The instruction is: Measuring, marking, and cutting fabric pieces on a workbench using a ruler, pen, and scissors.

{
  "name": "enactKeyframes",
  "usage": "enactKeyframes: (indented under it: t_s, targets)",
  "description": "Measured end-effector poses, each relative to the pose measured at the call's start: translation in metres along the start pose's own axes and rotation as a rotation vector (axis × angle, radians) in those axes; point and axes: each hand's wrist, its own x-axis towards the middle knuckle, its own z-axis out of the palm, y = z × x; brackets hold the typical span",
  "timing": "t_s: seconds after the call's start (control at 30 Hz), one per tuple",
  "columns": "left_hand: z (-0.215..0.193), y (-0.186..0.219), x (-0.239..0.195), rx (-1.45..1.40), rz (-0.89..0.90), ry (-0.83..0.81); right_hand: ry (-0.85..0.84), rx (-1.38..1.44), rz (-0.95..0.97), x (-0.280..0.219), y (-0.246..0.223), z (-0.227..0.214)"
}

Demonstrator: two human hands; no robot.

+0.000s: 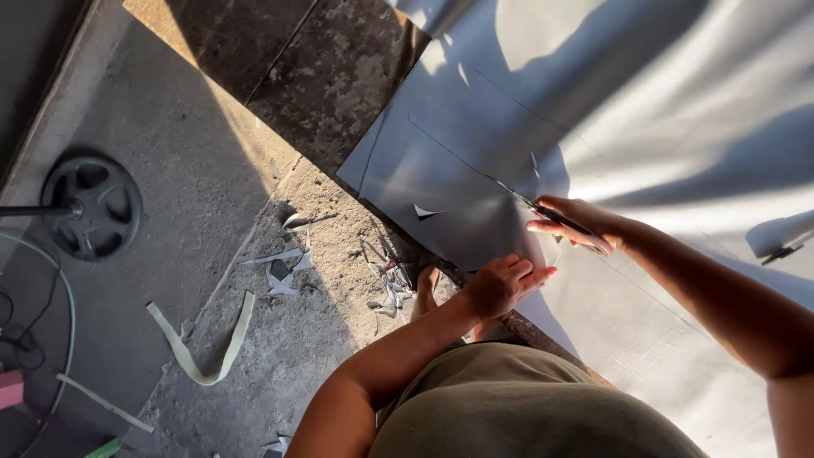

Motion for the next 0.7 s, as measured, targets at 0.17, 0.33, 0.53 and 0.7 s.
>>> enactKeyframes:
  t_s: [0.17, 0.33, 0.53, 0.7]
  targets:
    - [-0.010, -0.006, -0.011, 0.007, 0.029, -0.002, 0.055, 0.063, -0.031, 0.049, -0.004, 0.016]
    - [-0.036, -0.004, -0.013, 0.002, 0.071, -0.007, 0.086, 0.037, -0.045, 0.073, -0.045, 0.028]
    - [-0.051, -0.009, -0.028, -0.013, 0.082, 0.012, 0.070, 0.032, -0.049, 0.098, -0.083, 0.034]
    - [-0.070, -0.001, -0.031, -0.120, 0.130, 0.056, 0.074, -0.023, -0.118, 0.113, -0.145, 0.037]
